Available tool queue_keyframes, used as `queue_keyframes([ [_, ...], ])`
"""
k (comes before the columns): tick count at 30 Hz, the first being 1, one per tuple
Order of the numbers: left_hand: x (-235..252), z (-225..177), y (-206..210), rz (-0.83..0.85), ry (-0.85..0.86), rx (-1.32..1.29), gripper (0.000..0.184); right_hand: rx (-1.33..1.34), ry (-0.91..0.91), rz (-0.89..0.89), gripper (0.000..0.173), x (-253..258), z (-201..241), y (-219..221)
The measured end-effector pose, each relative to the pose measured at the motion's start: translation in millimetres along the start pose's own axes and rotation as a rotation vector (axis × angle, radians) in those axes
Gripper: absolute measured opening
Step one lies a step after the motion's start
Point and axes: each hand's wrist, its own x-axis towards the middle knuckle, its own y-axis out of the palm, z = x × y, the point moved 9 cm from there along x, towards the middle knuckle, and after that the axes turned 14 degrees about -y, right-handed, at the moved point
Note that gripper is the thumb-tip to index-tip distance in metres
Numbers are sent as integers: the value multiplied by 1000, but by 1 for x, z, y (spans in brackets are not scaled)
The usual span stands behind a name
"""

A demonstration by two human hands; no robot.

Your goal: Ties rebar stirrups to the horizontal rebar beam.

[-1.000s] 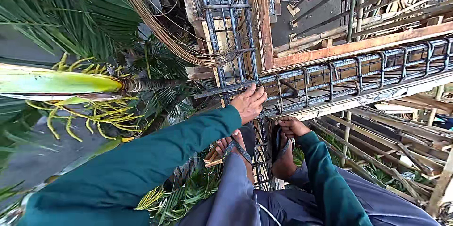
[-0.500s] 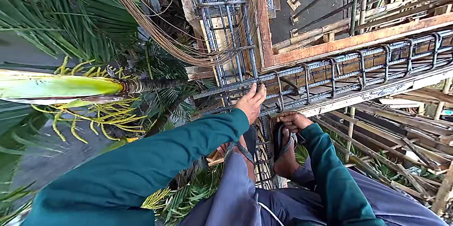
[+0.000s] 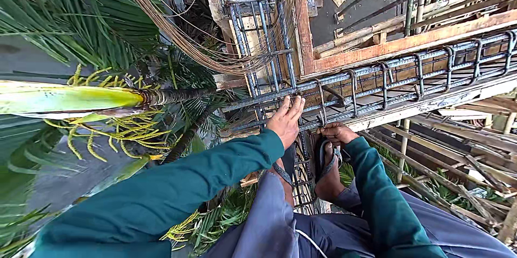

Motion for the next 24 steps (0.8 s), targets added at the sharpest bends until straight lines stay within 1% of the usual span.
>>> queue_keyframes([
  [5,0,-8,9,169,-100,-20,40,-80,-54,0,19,3,2,-7],
  [8,6,-4,14,176,-161,-104,42,-46,-96,9,20,4,2,-4],
  [11,6,-2,15,94,-182,-133,41,31,-118,-10,19,4,-3,-1],
  [16,1,2,8,-118,-189,-112,29,110,-103,-73,20,4,-5,7],
  [21,2,6,2,-330,-161,-145,18,63,-43,-190,23,1,-1,11],
  [24,3,9,3,-351,-140,-238,15,-25,-38,-330,19,-8,2,13],
])
